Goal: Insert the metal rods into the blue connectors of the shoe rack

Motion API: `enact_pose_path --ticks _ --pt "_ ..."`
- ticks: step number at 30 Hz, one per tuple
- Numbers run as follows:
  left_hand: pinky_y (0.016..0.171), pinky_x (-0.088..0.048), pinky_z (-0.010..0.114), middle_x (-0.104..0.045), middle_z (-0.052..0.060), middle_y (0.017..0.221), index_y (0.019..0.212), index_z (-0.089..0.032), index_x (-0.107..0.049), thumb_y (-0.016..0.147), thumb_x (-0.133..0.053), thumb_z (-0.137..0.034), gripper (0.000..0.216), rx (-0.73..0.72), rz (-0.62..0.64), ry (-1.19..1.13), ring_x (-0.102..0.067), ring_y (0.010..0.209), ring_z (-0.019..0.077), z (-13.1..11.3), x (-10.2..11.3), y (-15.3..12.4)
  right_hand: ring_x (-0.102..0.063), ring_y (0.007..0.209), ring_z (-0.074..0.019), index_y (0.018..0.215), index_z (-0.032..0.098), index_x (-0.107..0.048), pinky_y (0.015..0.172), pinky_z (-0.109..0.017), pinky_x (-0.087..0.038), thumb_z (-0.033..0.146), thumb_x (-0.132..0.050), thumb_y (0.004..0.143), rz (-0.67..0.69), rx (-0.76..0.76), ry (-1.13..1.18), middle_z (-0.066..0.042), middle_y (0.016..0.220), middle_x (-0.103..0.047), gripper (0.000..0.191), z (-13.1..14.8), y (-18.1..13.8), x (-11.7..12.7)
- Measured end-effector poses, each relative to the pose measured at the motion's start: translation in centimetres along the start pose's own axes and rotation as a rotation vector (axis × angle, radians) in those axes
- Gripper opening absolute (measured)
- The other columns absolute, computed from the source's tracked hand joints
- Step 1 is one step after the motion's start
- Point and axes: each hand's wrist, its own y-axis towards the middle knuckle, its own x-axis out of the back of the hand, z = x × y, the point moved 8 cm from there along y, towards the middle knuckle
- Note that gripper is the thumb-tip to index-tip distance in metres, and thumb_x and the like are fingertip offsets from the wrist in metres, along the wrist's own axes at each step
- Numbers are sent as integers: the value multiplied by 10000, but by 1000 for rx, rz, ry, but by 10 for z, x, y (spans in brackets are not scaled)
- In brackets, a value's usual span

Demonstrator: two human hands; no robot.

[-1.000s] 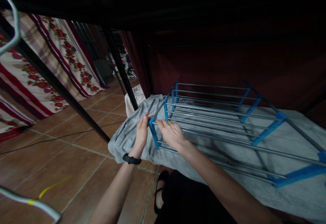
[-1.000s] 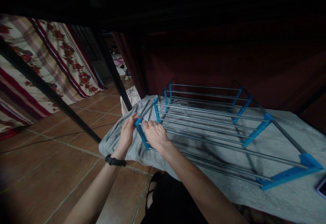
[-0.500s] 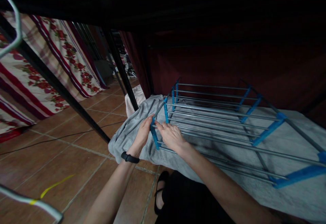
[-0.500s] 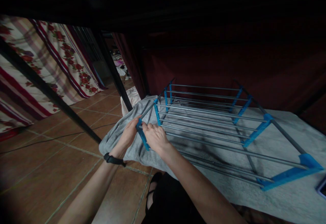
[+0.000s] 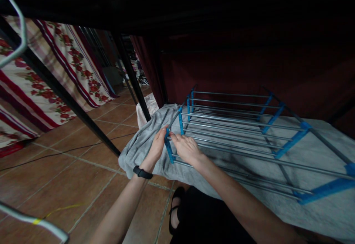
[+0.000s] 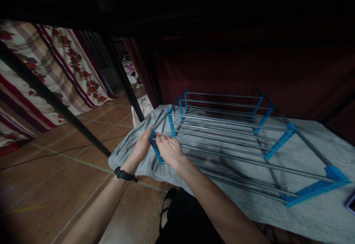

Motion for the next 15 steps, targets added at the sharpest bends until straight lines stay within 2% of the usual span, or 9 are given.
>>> enact_pose_path --ticks 5,7,10,13,15 --pt "1205 -378 454 -702 111 1355 1231 -180 -719 944 -509 -456 450 32 0 -26 -608 1309 255 1 -1 0 -666 1102 -226 1504 144 -430 898 -372 -514 128 -207 1009 -25 3 24 -144 1278 -684 543 1 0 0" --pt "1199 -385 450 -699 113 1360 1229 -176 -718 939 -506 -462 459 44 2 -15 -606 1314 255 1 0 1 -656 1126 -223 1496 139 -442 964 -382 -490 136 -225 1016 -35 4 30 -144 1279 -685 527 2 -1 2" --pt "1148 -449 434 -715 113 1326 1239 -182 -714 915 -534 -436 449 62 25 -37 -622 1297 266 -1 -1 3 -634 1167 -235 1504 153 -438 1061 -415 -438 255 -318 1046 -98 -5 46 -130 1266 -694 484 -3 -10 13" --pt "1039 -536 455 -758 127 1199 1316 -170 -661 914 -552 -432 492 146 62 -166 -703 1155 281 -2 -3 5 -596 1229 -230 1483 155 -464 1093 -409 -420 366 -357 1053 -216 -21 64 -141 1328 -668 490 -27 -36 35" --pt "995 -553 460 -763 148 1158 1327 -140 -637 919 -572 -475 532 217 33 -260 -726 1087 284 0 -1 9 -556 1299 -226 1456 159 -497 1128 -417 -392 369 -315 1060 -338 -96 54 -150 1411 -623 484 -62 -69 58"
